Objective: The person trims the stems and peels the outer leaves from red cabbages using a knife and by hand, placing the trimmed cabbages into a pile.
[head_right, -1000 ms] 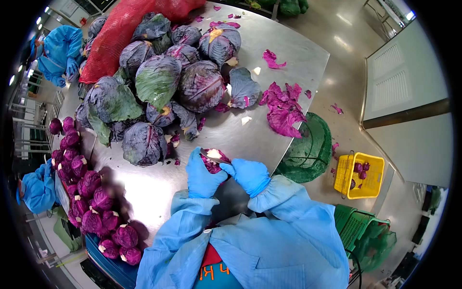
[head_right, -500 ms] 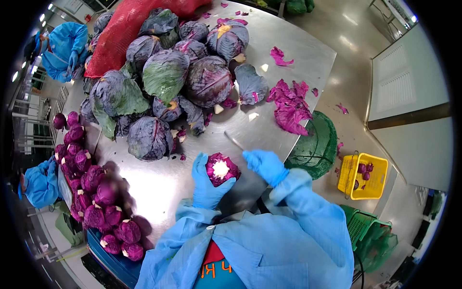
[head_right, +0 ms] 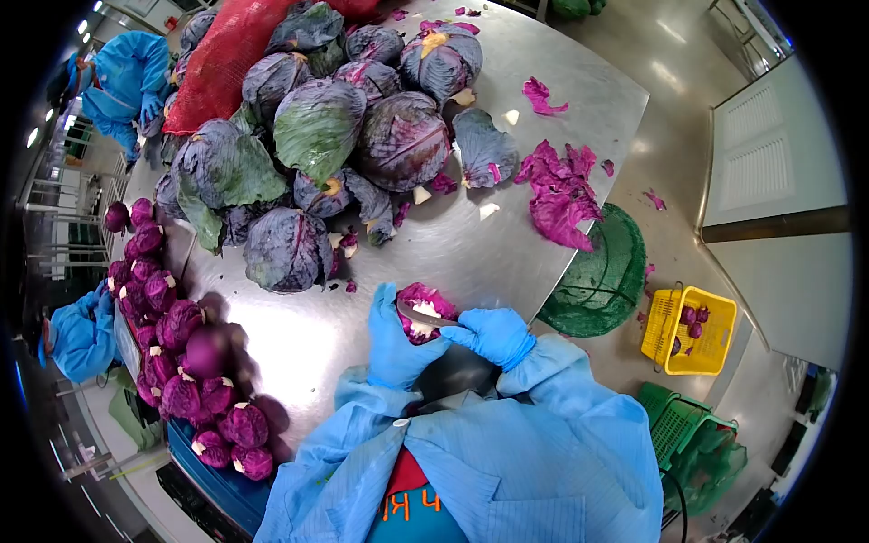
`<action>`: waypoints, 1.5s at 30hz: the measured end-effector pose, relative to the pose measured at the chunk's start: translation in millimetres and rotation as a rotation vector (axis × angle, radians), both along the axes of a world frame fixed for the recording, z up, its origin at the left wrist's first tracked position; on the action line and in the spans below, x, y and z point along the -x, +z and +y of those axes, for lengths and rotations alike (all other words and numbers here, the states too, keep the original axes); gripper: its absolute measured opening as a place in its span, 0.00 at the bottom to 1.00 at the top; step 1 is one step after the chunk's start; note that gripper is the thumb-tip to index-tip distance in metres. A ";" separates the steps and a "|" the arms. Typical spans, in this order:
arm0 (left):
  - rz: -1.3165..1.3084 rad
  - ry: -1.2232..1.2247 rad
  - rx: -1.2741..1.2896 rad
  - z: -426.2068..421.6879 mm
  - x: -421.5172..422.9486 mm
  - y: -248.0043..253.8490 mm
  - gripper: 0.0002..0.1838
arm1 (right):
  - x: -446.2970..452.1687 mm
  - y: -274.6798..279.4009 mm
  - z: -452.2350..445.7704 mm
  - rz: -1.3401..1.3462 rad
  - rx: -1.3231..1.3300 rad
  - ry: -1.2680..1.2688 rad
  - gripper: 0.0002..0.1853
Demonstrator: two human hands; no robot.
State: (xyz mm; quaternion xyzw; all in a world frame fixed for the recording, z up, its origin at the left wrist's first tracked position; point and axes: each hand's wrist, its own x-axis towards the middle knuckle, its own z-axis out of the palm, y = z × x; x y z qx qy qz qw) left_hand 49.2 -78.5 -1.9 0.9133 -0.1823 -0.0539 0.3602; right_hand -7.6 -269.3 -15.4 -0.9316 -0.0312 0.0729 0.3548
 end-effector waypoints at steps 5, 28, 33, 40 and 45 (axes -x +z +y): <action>-0.002 0.008 -0.018 -6.9 -1.7 1.0 0.61 | -11.3 -4.9 -11.5 0.060 -0.069 0.033 0.28; 0.061 0.150 0.002 -22.0 -5.5 7.7 0.49 | -24.2 11.9 4.2 0.058 0.161 -0.094 0.33; 0.013 0.169 0.007 -21.9 -4.2 18.4 0.47 | -22.2 7.4 1.9 0.042 0.153 -0.083 0.31; 0.059 0.105 -0.115 -21.0 -5.6 26.0 0.51 | -38.6 51.0 10.6 -0.043 -0.277 -0.313 0.24; 0.075 0.106 -0.141 -23.1 -0.4 20.4 0.50 | -62.6 49.2 6.4 0.254 -0.117 -0.069 0.23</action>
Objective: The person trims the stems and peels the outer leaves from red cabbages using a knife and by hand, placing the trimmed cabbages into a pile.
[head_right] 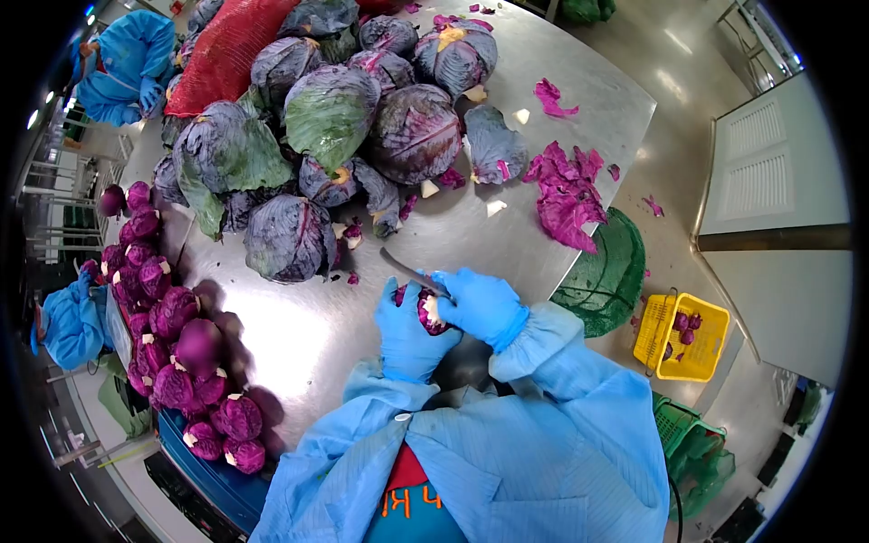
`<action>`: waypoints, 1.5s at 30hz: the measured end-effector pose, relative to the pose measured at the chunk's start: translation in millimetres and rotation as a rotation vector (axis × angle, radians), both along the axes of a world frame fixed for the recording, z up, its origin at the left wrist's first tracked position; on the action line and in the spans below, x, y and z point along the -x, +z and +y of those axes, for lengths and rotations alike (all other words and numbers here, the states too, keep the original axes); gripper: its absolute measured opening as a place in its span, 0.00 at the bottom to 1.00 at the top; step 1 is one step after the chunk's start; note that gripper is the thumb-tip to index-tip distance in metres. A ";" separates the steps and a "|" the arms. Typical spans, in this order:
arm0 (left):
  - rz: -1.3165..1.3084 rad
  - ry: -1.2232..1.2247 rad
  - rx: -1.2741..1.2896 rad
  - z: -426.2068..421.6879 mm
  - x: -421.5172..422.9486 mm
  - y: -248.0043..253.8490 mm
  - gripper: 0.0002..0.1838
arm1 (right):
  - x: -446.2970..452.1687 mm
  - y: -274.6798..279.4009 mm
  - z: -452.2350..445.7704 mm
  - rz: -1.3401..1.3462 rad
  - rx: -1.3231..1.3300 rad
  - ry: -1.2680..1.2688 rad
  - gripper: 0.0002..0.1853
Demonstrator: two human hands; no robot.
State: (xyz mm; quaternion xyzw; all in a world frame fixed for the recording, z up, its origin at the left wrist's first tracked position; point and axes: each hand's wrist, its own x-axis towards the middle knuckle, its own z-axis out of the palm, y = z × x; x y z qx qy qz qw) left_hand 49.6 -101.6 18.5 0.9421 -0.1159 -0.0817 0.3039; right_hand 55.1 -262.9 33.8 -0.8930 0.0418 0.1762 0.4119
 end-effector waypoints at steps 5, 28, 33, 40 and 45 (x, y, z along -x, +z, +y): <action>-0.082 -0.012 0.005 2.1 0.6 4.1 0.48 | -7.1 -15.2 -7.8 0.006 -0.102 0.019 0.20; -0.039 -0.129 0.338 53.5 2.3 1.9 0.50 | 12.0 -73.3 -52.4 0.044 0.073 -0.260 0.19; 0.000 -0.039 0.508 69.0 2.1 -19.0 0.50 | 28.6 -108.7 -87.7 -0.176 0.195 -0.490 0.14; 0.050 -0.261 0.310 61.1 -20.0 2.6 0.58 | 18.0 -2.6 -23.6 -0.305 -0.219 -0.071 0.16; 0.049 -0.360 0.274 57.4 -25.4 -7.2 0.58 | 22.4 -6.0 11.9 -0.081 -0.285 0.058 0.20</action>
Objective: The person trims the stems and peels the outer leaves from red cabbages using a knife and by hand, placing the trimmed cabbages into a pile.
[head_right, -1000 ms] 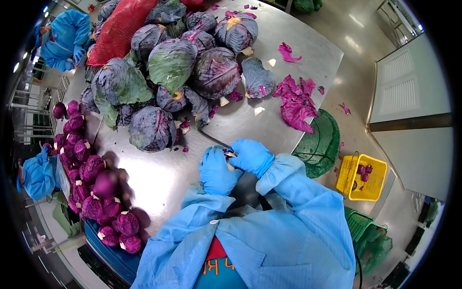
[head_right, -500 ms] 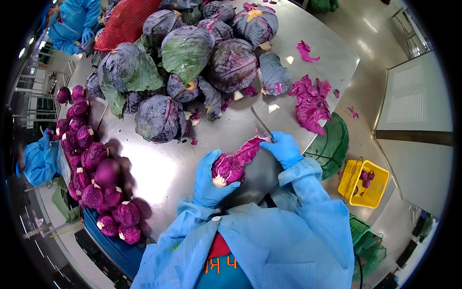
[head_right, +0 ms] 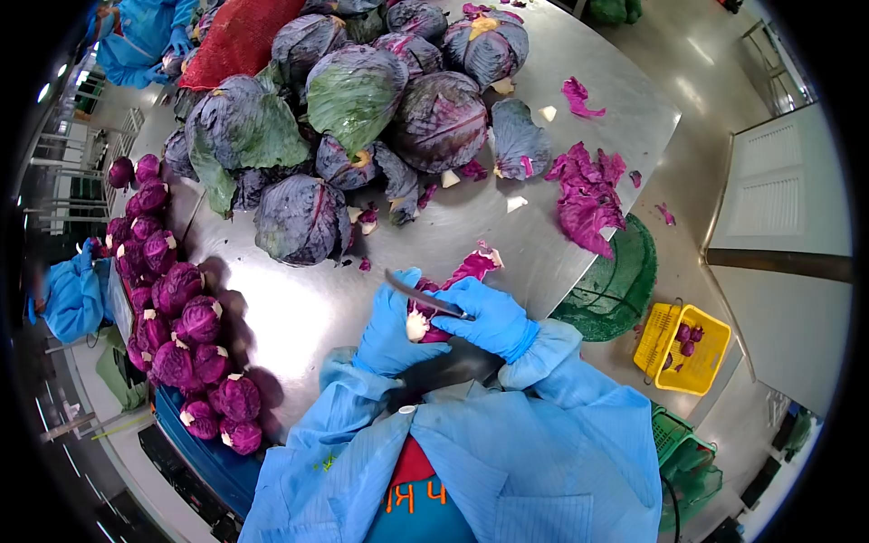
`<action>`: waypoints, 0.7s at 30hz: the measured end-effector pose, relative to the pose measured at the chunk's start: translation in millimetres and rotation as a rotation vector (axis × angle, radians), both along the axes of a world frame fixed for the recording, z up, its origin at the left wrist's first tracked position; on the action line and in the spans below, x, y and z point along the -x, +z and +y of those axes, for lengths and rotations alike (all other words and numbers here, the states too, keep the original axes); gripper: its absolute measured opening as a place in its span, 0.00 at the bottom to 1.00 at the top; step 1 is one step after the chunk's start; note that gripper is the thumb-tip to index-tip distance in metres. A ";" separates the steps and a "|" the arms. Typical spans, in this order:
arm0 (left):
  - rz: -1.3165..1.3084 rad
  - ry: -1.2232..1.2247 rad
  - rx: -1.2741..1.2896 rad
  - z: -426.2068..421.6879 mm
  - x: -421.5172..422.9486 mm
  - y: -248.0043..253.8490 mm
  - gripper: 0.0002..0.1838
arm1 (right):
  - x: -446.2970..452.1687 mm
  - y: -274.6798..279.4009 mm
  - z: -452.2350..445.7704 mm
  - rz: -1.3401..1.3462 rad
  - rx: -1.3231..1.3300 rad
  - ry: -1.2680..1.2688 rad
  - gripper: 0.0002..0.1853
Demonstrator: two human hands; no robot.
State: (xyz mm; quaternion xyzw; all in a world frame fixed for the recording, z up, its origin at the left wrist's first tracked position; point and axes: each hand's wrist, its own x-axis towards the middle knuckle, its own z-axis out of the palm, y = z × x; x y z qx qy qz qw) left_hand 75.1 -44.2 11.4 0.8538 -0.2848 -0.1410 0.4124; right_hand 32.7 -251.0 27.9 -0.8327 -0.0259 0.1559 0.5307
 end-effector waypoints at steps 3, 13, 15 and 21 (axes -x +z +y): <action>-0.026 -0.004 -0.033 -2.9 -0.1 2.3 0.58 | 5.4 -9.4 0.3 -0.055 -0.040 -0.081 0.20; -0.066 -0.053 -0.068 -10.3 -0.4 10.5 0.55 | -14.3 -6.7 -10.9 0.025 0.060 0.169 0.16; -0.091 -0.066 -0.075 -12.5 2.1 7.5 0.55 | -18.1 -6.2 -10.9 0.055 0.104 0.224 0.15; -0.131 -0.023 -0.027 -12.2 1.4 2.2 0.53 | -18.1 -21.4 -22.4 -0.028 -0.085 0.293 0.14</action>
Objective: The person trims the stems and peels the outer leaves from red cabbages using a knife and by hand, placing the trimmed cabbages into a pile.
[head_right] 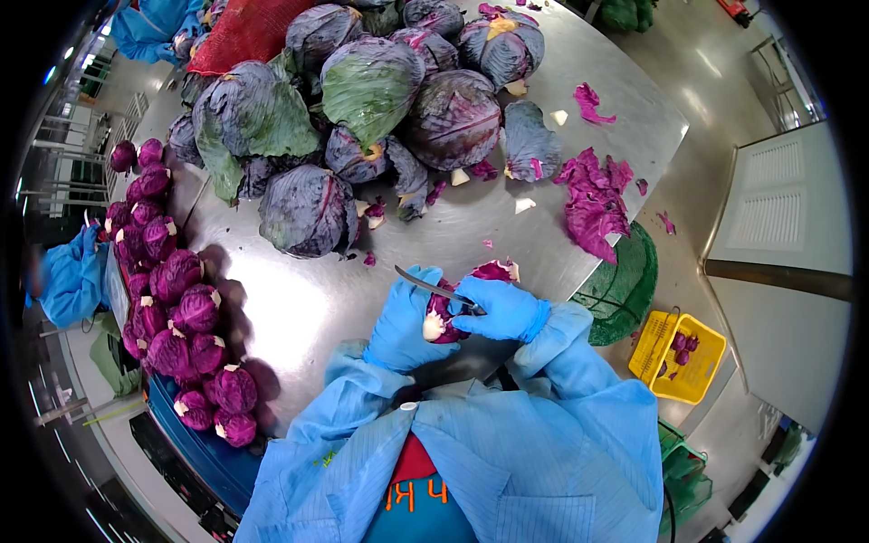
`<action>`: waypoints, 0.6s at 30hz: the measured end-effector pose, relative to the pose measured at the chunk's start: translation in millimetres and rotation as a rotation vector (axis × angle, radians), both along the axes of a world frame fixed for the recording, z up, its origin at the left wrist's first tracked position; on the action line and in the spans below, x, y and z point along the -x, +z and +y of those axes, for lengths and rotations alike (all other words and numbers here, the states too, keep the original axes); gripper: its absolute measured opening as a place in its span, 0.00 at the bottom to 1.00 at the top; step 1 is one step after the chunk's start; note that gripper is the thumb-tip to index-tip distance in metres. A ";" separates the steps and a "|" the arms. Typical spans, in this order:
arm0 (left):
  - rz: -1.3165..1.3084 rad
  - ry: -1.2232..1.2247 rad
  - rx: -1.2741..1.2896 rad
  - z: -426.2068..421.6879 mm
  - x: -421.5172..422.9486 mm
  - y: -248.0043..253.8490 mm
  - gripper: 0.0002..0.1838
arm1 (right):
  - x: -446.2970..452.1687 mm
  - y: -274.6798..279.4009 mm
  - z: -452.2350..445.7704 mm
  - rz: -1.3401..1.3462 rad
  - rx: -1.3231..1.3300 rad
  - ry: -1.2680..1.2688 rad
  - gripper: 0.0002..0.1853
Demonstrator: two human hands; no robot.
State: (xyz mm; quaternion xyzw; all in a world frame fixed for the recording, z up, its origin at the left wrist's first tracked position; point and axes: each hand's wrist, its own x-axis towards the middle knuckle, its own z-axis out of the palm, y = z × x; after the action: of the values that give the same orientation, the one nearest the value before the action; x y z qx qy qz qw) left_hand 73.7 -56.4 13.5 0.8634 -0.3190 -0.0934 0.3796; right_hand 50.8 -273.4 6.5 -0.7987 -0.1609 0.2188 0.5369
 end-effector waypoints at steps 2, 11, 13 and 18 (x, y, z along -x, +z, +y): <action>0.002 0.010 -0.005 -0.7 -0.2 0.0 0.54 | 1.6 -11.8 -3.7 -0.041 -0.097 0.018 0.12; 0.288 0.222 0.055 13.7 -5.7 -18.6 0.58 | 40.1 8.7 -31.8 0.076 0.009 -0.059 0.10; 0.271 0.191 0.039 16.2 -10.1 -17.4 0.58 | 51.6 4.2 -40.9 0.168 -0.095 -0.168 0.10; 0.345 0.165 0.156 29.7 -12.5 -25.3 0.58 | 57.5 -9.4 -68.8 0.252 -0.206 -0.454 0.09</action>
State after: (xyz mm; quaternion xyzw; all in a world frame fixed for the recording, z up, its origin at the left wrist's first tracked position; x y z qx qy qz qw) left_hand 86.1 -26.8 -11.7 0.8257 -0.1839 -0.1835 0.5008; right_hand -6.7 -342.3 -2.8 -0.7220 0.0686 0.1731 0.6664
